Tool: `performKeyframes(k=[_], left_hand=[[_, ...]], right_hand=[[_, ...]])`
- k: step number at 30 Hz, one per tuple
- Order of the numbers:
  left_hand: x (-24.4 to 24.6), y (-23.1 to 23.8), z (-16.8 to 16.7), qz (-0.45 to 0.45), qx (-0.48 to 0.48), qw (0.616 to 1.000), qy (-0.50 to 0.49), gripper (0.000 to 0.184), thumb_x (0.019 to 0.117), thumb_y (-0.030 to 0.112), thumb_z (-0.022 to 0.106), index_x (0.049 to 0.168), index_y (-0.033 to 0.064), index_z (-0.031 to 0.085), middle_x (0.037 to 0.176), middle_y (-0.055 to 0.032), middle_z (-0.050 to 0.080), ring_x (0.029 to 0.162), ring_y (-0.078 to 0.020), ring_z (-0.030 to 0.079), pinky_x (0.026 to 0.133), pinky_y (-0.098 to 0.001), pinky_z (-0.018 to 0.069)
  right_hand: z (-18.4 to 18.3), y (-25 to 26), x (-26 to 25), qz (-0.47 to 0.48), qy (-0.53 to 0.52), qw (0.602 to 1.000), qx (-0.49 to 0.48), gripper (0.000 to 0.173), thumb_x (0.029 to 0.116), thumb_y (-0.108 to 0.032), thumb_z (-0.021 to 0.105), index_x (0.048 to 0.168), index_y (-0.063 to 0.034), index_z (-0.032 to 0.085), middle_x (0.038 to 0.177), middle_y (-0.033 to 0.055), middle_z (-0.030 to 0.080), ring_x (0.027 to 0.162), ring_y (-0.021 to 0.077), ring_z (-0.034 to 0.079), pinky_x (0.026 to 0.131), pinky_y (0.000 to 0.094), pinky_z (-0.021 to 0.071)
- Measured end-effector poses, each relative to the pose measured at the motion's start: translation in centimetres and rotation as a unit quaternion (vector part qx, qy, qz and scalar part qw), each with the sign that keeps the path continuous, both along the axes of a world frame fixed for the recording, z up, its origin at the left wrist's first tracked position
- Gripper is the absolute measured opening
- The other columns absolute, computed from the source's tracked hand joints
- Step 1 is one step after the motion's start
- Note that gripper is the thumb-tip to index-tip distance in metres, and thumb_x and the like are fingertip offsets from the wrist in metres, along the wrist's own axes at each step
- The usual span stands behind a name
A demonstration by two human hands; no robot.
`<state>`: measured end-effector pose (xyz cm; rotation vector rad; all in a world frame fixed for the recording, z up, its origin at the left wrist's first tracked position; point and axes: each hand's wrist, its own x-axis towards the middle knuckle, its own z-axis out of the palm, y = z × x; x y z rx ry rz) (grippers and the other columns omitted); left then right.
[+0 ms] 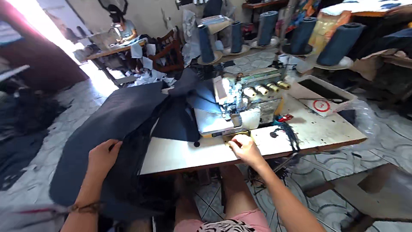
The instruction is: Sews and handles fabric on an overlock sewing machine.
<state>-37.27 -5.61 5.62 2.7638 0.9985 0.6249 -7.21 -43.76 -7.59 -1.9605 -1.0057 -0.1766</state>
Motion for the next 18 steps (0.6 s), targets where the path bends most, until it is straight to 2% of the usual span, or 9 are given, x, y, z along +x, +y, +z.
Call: performKeyframes(k=[3, 5, 6, 8, 11, 12, 14, 17, 18], left_hand=[[-0.2, -0.7, 1.1, 0.074, -0.056, 0.994, -0.056, 0.034, 0.1099, 0.018, 0.048, 0.115, -0.0102, 0.066, 0.109, -0.0338, 0.066, 0.105, -0.0511, 0.064, 0.094, -0.0702, 0.0451], [-0.1, -2.7, 1.9, 0.087, -0.109, 0.987, -0.080, 0.039, 0.1120, 0.021, 0.042, 0.121, -0.0109, 0.062, 0.114, -0.0347, 0.064, 0.109, -0.0505, 0.062, 0.096, -0.0702, 0.0439], [0.1, -4.2, 2.2, 0.065, -0.130, 0.985, -0.088, 0.039, 0.1121, 0.022, 0.041, 0.121, -0.0111, 0.061, 0.111, -0.0334, 0.064, 0.105, -0.0474, 0.063, 0.093, -0.0679, 0.0461], [1.1, -8.1, 2.0, -0.012, -0.182, 0.981, -0.072, 0.035, 0.1115, 0.019, 0.042, 0.123, -0.0089, 0.060, 0.106, -0.0275, 0.065, 0.098, -0.0370, 0.065, 0.089, -0.0589, 0.0508], [1.8, -15.7, -0.7, -0.156, -0.270, 0.950, 0.018, 0.037, 0.1091, 0.015, 0.043, 0.137, -0.0040, 0.058, 0.120, -0.0206, 0.069, 0.108, -0.0249, 0.068, 0.098, -0.0442, 0.0532], [1.7, -18.0, -1.9, -0.205, -0.302, 0.930, 0.041, 0.038, 0.1084, 0.014, 0.043, 0.139, -0.0027, 0.058, 0.125, -0.0187, 0.069, 0.111, -0.0221, 0.068, 0.101, -0.0410, 0.0528], [0.6, -21.9, -3.9, -0.293, -0.388, 0.869, 0.089, 0.038, 0.1076, 0.014, 0.045, 0.140, -0.0018, 0.058, 0.127, -0.0176, 0.068, 0.112, -0.0209, 0.068, 0.101, -0.0403, 0.0531], [-0.9, -24.9, -5.8, -0.465, -0.469, 0.725, 0.193, 0.037, 0.1048, 0.012, 0.052, 0.138, -0.0039, 0.060, 0.125, -0.0225, 0.069, 0.113, -0.0294, 0.069, 0.101, -0.0475, 0.0527], [-0.8, -25.3, -6.2, -0.519, -0.454, 0.693, 0.211, 0.036, 0.1025, 0.012, 0.058, 0.134, -0.0030, 0.063, 0.119, -0.0221, 0.070, 0.109, -0.0308, 0.069, 0.098, -0.0482, 0.0534]], right_hand=[[-0.5, 0.4, -0.1, -0.009, -0.027, 0.998, 0.052, 0.024, 0.0959, -0.020, 0.063, 0.091, 0.0012, 0.075, 0.089, 0.0160, 0.073, 0.085, 0.0290, 0.071, 0.082, 0.0489, 0.0559], [0.4, 0.8, -1.7, -0.003, 0.041, 0.992, 0.118, 0.020, 0.0959, -0.014, 0.062, 0.091, 0.0027, 0.073, 0.084, 0.0109, 0.071, 0.076, 0.0146, 0.067, 0.074, 0.0314, 0.0557], [1.2, 1.0, -3.2, 0.032, 0.137, 0.979, 0.148, 0.019, 0.0986, -0.011, 0.057, 0.093, 0.0010, 0.070, 0.083, 0.0027, 0.067, 0.074, 0.0038, 0.062, 0.071, 0.0213, 0.0529], [3.1, 1.6, -7.1, 0.171, 0.358, 0.904, 0.159, 0.028, 0.1061, -0.015, 0.041, 0.108, -0.0002, 0.065, 0.089, -0.0037, 0.066, 0.078, 0.0026, 0.063, 0.074, 0.0231, 0.0553], [3.3, 3.6, -11.0, 0.337, 0.562, 0.743, 0.137, 0.054, 0.1073, -0.041, 0.039, 0.142, 0.0003, 0.044, 0.121, 0.0054, 0.068, 0.107, 0.0172, 0.069, 0.093, 0.0380, 0.0579], [3.4, 4.2, -11.4, 0.338, 0.595, 0.716, 0.139, 0.059, 0.1069, -0.043, 0.037, 0.148, 0.0001, 0.037, 0.128, 0.0079, 0.065, 0.113, 0.0185, 0.067, 0.096, 0.0389, 0.0563], [3.4, 4.4, -10.9, 0.297, 0.625, 0.708, 0.142, 0.054, 0.1095, -0.039, 0.027, 0.150, -0.0045, 0.034, 0.126, 0.0046, 0.065, 0.109, 0.0112, 0.066, 0.093, 0.0314, 0.0549], [3.3, 3.5, -9.8, 0.207, 0.645, 0.721, 0.143, 0.041, 0.1092, -0.021, 0.037, 0.148, -0.0080, 0.043, 0.111, 0.0037, 0.069, 0.098, 0.0085, 0.068, 0.087, 0.0272, 0.0568], [3.2, 3.2, -9.8, 0.181, 0.648, 0.726, 0.140, 0.032, 0.1080, -0.014, 0.041, 0.139, -0.0063, 0.049, 0.103, 0.0045, 0.070, 0.091, 0.0099, 0.070, 0.083, 0.0286, 0.0588]])
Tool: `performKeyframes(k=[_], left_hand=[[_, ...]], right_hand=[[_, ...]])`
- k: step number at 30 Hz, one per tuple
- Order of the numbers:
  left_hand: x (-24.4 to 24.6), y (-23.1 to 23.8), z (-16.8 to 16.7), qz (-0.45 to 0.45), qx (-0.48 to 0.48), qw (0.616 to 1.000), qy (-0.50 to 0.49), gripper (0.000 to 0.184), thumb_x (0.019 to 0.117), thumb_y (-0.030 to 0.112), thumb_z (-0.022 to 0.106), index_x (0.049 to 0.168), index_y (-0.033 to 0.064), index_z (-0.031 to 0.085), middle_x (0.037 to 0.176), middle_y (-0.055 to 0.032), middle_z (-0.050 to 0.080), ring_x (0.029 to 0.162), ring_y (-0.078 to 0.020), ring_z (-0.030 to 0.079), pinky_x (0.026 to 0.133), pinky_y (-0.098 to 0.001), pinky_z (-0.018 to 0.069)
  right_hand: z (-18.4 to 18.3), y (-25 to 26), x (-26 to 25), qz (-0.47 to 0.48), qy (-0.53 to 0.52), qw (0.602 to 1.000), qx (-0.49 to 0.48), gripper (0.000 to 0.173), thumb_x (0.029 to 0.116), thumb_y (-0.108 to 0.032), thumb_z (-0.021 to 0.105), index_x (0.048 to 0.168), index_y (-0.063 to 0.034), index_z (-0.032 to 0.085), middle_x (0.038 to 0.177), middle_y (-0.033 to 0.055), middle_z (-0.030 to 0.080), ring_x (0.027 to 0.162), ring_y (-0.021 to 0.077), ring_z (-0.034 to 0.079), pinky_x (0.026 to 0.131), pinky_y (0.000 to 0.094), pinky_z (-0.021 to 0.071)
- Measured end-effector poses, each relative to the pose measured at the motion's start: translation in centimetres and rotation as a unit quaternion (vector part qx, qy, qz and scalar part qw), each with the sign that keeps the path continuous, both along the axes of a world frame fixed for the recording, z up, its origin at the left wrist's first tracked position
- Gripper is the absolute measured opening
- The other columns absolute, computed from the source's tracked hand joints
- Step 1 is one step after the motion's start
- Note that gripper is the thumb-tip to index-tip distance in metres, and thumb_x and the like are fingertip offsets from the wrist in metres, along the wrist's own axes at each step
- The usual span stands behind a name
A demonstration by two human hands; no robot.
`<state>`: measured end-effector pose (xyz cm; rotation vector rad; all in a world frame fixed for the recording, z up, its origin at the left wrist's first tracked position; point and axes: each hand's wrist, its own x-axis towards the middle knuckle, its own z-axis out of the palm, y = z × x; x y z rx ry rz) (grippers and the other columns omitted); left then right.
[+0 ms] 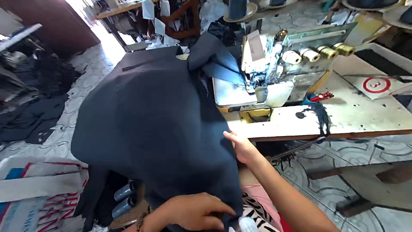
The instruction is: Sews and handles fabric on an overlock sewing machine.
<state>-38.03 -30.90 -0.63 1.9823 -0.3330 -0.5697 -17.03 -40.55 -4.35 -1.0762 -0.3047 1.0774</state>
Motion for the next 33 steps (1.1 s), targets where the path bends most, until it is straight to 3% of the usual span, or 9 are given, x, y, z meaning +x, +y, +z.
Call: performKeyframes(k=[2, 6, 9, 11, 13, 15, 17, 23, 33], left_hand=[[1.4, 0.1, 0.1, 0.000, 0.067, 0.993, -0.098, 0.033, 0.0970, 0.016, 0.068, 0.127, 0.0020, 0.069, 0.109, -0.0164, 0.071, 0.101, -0.0276, 0.069, 0.091, -0.0445, 0.0565], [9.3, 3.7, -0.7, 0.205, 0.234, 0.901, -0.304, 0.036, 0.1005, 0.026, 0.062, 0.129, 0.0038, 0.068, 0.125, -0.0156, 0.067, 0.120, -0.0305, 0.063, 0.102, -0.0485, 0.0508], [14.1, 6.3, -1.3, 0.192, 0.213, 0.894, -0.345, 0.052, 0.1049, 0.040, 0.051, 0.141, 0.0028, 0.059, 0.139, -0.0145, 0.061, 0.135, -0.0318, 0.053, 0.116, -0.0499, 0.0393], [15.5, 6.7, -1.4, 0.147, 0.177, 0.917, -0.325, 0.055, 0.1051, 0.046, 0.050, 0.139, 0.0030, 0.060, 0.127, -0.0105, 0.069, 0.121, -0.0216, 0.063, 0.110, -0.0428, 0.0467], [16.5, 6.6, -1.7, 0.128, 0.132, 0.928, -0.323, 0.039, 0.1004, 0.038, 0.062, 0.116, 0.0031, 0.071, 0.103, -0.0072, 0.074, 0.096, -0.0129, 0.070, 0.089, -0.0339, 0.0570], [16.8, 6.5, -2.4, 0.154, 0.058, 0.937, -0.309, 0.017, 0.0955, 0.019, 0.070, 0.096, 0.0015, 0.072, 0.086, -0.0044, 0.070, 0.077, -0.0059, 0.065, 0.073, -0.0230, 0.0551], [16.7, 6.4, -3.3, 0.203, 0.000, 0.937, -0.285, 0.006, 0.0941, 0.006, 0.069, 0.091, 0.0007, 0.070, 0.083, -0.0025, 0.067, 0.069, -0.0017, 0.060, 0.066, -0.0164, 0.0519], [16.7, 6.1, -3.8, 0.233, 0.015, 0.928, -0.291, 0.011, 0.0965, 0.008, 0.067, 0.088, 0.0016, 0.071, 0.084, -0.0032, 0.069, 0.074, -0.0033, 0.063, 0.069, -0.0190, 0.0532], [15.9, 5.2, -2.3, 0.120, 0.153, 0.880, -0.433, 0.019, 0.1017, 0.014, 0.060, 0.098, 0.0027, 0.075, 0.088, -0.0067, 0.072, 0.081, -0.0121, 0.069, 0.077, -0.0271, 0.0574]], right_hand=[[-0.5, -0.6, -0.6, -0.027, -0.009, 0.999, -0.030, 0.016, 0.1065, -0.005, 0.046, 0.120, -0.0025, 0.055, 0.090, 0.0046, 0.071, 0.080, 0.0103, 0.071, 0.075, 0.0287, 0.0608], [-2.7, -2.1, -2.4, -0.051, -0.093, 0.994, 0.007, 0.023, 0.1036, -0.002, 0.046, 0.124, 0.0011, 0.056, 0.097, 0.0039, 0.071, 0.086, 0.0072, 0.070, 0.082, 0.0275, 0.0594], [-3.0, -3.7, -2.7, -0.050, -0.164, 0.985, 0.020, 0.030, 0.1014, -0.001, 0.047, 0.130, 0.0042, 0.056, 0.110, 0.0060, 0.071, 0.098, 0.0056, 0.069, 0.091, 0.0261, 0.0582], [-3.0, -5.0, -2.3, -0.042, -0.211, 0.976, 0.026, 0.031, 0.1008, 0.000, 0.047, 0.129, 0.0053, 0.058, 0.114, 0.0059, 0.071, 0.104, 0.0039, 0.068, 0.095, 0.0245, 0.0564], [-3.2, -6.1, -1.5, -0.042, -0.240, 0.969, 0.027, 0.029, 0.1009, -0.001, 0.047, 0.126, 0.0044, 0.060, 0.112, 0.0041, 0.071, 0.103, 0.0025, 0.067, 0.095, 0.0240, 0.0562], [-3.7, -6.9, -0.8, -0.047, -0.237, 0.970, 0.016, 0.027, 0.1014, -0.002, 0.047, 0.122, 0.0028, 0.062, 0.108, 0.0024, 0.072, 0.099, 0.0024, 0.068, 0.092, 0.0242, 0.0573], [-4.1, -7.5, -0.4, -0.039, -0.214, 0.976, 0.001, 0.027, 0.1026, -0.003, 0.046, 0.125, 0.0026, 0.061, 0.107, 0.0024, 0.072, 0.097, 0.0031, 0.069, 0.091, 0.0245, 0.0578], [-4.0, -6.9, 0.6, 0.006, -0.211, 0.977, -0.010, 0.021, 0.1038, -0.007, 0.049, 0.115, -0.0012, 0.064, 0.097, -0.0022, 0.072, 0.089, 0.0006, 0.069, 0.085, 0.0223, 0.0583], [-2.6, -4.4, 1.7, -0.021, -0.217, 0.976, 0.021, 0.008, 0.0980, -0.007, 0.061, 0.098, -0.0066, 0.069, 0.083, -0.0042, 0.072, 0.078, 0.0013, 0.069, 0.076, 0.0227, 0.0591]])
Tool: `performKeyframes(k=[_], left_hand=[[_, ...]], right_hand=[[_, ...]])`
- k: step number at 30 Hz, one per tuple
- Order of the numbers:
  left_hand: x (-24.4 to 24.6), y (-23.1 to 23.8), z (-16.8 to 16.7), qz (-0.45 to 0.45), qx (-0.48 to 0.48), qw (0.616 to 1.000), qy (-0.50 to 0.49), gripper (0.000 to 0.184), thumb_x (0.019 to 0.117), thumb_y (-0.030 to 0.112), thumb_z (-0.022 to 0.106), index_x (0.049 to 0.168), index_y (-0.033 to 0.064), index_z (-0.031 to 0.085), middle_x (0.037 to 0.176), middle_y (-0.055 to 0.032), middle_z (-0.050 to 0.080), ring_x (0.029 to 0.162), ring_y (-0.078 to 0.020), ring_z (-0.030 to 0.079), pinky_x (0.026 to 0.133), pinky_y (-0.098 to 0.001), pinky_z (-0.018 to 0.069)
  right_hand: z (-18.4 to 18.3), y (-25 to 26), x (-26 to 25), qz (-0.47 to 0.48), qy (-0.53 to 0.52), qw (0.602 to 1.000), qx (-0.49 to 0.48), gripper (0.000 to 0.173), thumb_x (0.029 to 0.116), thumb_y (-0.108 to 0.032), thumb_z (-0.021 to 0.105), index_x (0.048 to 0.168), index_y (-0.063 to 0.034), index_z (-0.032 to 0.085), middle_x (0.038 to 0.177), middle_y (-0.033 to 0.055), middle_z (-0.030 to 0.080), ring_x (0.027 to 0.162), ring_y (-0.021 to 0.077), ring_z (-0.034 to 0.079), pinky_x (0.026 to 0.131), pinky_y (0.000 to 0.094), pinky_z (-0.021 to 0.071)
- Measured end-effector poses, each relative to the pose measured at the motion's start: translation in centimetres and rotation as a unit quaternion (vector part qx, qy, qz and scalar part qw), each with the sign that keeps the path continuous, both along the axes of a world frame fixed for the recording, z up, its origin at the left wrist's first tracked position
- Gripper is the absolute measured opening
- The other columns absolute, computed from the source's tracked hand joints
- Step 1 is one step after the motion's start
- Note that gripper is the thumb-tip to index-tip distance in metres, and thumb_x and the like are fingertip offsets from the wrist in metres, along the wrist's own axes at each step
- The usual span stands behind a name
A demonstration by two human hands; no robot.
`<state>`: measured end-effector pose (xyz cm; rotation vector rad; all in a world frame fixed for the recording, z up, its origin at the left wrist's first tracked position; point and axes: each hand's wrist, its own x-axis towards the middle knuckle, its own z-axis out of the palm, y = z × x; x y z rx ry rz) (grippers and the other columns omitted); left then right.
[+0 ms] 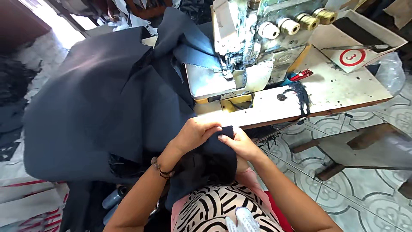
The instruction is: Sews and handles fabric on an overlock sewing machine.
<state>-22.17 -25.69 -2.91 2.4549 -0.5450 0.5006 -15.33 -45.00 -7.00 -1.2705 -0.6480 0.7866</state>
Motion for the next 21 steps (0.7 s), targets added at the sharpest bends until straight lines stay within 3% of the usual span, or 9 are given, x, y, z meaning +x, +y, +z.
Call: performKeyframes(k=[4, 6, 8, 11, 12, 15, 17, 19, 21], left_hand=[[-0.3, -0.9, 1.1, -0.055, 0.018, 0.998, -0.001, 0.021, 0.1014, 0.016, 0.059, 0.094, 0.0035, 0.074, 0.078, -0.0054, 0.065, 0.070, -0.0145, 0.063, 0.063, -0.0287, 0.0532], [-0.2, -0.3, 1.9, -0.075, 0.058, 0.995, 0.022, 0.033, 0.0983, 0.037, 0.063, 0.092, 0.0052, 0.071, 0.073, -0.0036, 0.064, 0.066, -0.0152, 0.063, 0.059, -0.0325, 0.0532], [0.0, 0.9, 3.0, -0.080, 0.112, 0.990, 0.043, 0.047, 0.0907, 0.054, 0.065, 0.084, 0.0078, 0.070, 0.065, -0.0017, 0.061, 0.061, -0.0166, 0.061, 0.058, -0.0366, 0.0484], [-0.7, 3.8, 5.0, -0.051, 0.195, 0.977, 0.067, 0.037, 0.0913, 0.042, 0.071, 0.079, 0.0081, 0.069, 0.065, -0.0052, 0.062, 0.065, -0.0237, 0.062, 0.070, -0.0473, 0.0487], [-1.4, 4.5, 6.0, -0.020, 0.209, 0.973, 0.092, 0.028, 0.0905, 0.033, 0.075, 0.082, 0.0068, 0.071, 0.071, -0.0077, 0.066, 0.071, -0.0272, 0.065, 0.078, -0.0523, 0.0491], [-3.8, 7.1, 7.1, 0.080, 0.195, 0.967, 0.141, 0.013, 0.0886, 0.018, 0.079, 0.092, 0.0063, 0.077, 0.086, -0.0106, 0.073, 0.086, -0.0318, 0.070, 0.092, -0.0605, 0.0479], [-5.5, 8.8, 6.9, 0.115, 0.140, 0.973, 0.145, 0.010, 0.0894, 0.015, 0.077, 0.092, 0.0049, 0.076, 0.086, -0.0098, 0.073, 0.086, -0.0271, 0.070, 0.090, -0.0549, 0.0509], [-7.5, 9.3, 6.8, 0.129, 0.004, 0.980, 0.150, 0.008, 0.0909, 0.008, 0.073, 0.094, 0.0005, 0.073, 0.088, -0.0073, 0.073, 0.082, -0.0143, 0.070, 0.081, -0.0347, 0.0579], [-8.9, 9.4, 6.5, 0.132, -0.174, 0.964, 0.151, 0.004, 0.0940, 0.004, 0.066, 0.094, 0.0007, 0.068, 0.085, -0.0002, 0.069, 0.075, -0.0017, 0.065, 0.071, -0.0196, 0.0566]], right_hand=[[0.5, -0.4, -1.1, -0.003, -0.065, 0.998, -0.002, 0.013, 0.1017, -0.009, 0.055, 0.101, -0.0079, 0.068, 0.089, -0.0087, 0.069, 0.086, -0.0053, 0.065, 0.083, 0.0181, 0.0554], [0.7, -1.7, -1.1, -0.001, -0.169, 0.985, 0.036, 0.020, 0.1035, -0.012, 0.052, 0.105, -0.0033, 0.070, 0.095, -0.0082, 0.069, 0.092, -0.0084, 0.062, 0.087, 0.0152, 0.0528], [1.7, -3.9, -0.7, -0.007, -0.221, 0.972, 0.074, 0.019, 0.1048, -0.019, 0.050, 0.101, -0.0129, 0.068, 0.092, -0.0147, 0.064, 0.089, -0.0117, 0.057, 0.082, 0.0117, 0.0489], [3.7, -8.8, -0.1, -0.073, -0.190, 0.967, 0.154, 0.022, 0.1053, -0.034, 0.053, 0.119, -0.0378, 0.070, 0.110, -0.0254, 0.068, 0.101, -0.0125, 0.060, 0.088, 0.0109, 0.0498], [4.4, -10.5, -0.2, -0.129, -0.143, 0.966, 0.175, 0.022, 0.1020, -0.035, 0.058, 0.119, -0.0393, 0.072, 0.112, -0.0240, 0.070, 0.102, -0.0102, 0.063, 0.089, 0.0122, 0.0520], [5.1, -15.0, 0.5, -0.287, 0.001, 0.930, 0.228, 0.016, 0.0926, -0.032, 0.070, 0.107, -0.0289, 0.077, 0.102, -0.0126, 0.076, 0.095, -0.0021, 0.070, 0.084, 0.0186, 0.0576], [3.5, -17.9, 2.4, -0.310, 0.050, 0.914, 0.256, 0.016, 0.0964, -0.027, 0.064, 0.106, -0.0232, 0.076, 0.100, -0.0075, 0.076, 0.094, 0.0018, 0.071, 0.084, 0.0223, 0.0591], [2.2, -19.6, 4.1, -0.322, 0.082, 0.911, 0.246, 0.021, 0.1031, -0.025, 0.053, 0.107, -0.0210, 0.074, 0.100, -0.0053, 0.076, 0.095, 0.0044, 0.071, 0.084, 0.0257, 0.0603], [1.9, -19.6, 4.8, -0.367, 0.068, 0.910, 0.179, 0.032, 0.1093, -0.018, 0.033, 0.111, -0.0198, 0.065, 0.101, -0.0076, 0.075, 0.098, 0.0026, 0.070, 0.090, 0.0259, 0.0587]])
